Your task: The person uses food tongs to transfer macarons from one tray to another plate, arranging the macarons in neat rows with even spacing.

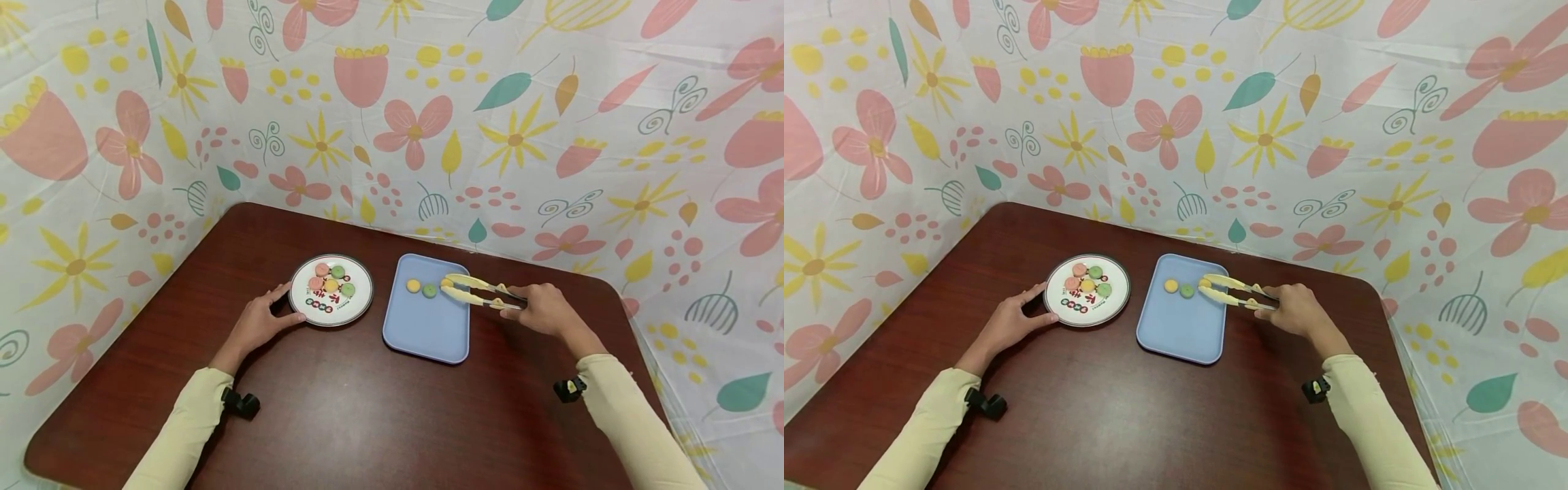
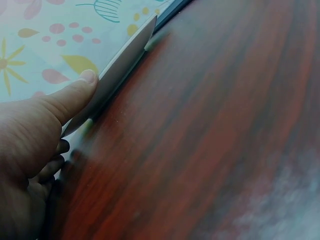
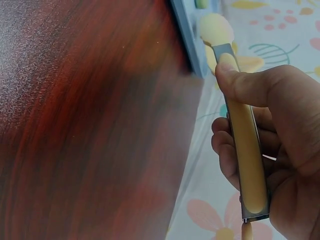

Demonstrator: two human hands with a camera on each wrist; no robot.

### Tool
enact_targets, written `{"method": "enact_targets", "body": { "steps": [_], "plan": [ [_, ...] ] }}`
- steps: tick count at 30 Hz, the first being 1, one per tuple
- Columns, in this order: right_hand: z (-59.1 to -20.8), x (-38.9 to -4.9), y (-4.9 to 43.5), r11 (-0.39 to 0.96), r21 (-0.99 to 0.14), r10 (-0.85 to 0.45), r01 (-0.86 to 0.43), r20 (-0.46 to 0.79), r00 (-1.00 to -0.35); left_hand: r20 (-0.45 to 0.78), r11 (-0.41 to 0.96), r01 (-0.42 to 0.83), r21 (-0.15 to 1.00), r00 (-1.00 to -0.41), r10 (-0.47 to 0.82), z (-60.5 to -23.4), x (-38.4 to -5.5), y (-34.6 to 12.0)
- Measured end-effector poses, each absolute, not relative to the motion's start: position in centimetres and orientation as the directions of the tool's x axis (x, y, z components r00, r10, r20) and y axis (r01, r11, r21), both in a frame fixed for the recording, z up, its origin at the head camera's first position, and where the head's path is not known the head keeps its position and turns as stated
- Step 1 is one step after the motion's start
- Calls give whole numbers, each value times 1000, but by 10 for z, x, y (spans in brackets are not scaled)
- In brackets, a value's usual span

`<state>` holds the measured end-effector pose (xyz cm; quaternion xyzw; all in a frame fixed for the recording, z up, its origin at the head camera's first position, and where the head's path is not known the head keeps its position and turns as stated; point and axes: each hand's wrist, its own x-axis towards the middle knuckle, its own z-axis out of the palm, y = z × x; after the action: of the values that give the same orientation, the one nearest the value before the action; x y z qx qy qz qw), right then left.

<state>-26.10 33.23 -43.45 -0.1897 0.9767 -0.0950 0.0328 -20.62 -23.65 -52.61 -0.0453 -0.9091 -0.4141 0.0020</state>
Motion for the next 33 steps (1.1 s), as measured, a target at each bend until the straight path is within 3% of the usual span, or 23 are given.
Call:
{"method": "enact_targets", "body": {
  "steps": [14,33],
  "plan": [
    [-403,-260,317,872,-230,-430,-432,62,-901,27,667,75,741,-996,82,-525,-206,-237],
    [-372,-259,237,742,-245,-606,-624,153,-780,24,662,70,747,-997,78,-526,-205,-237]
  ]
}}
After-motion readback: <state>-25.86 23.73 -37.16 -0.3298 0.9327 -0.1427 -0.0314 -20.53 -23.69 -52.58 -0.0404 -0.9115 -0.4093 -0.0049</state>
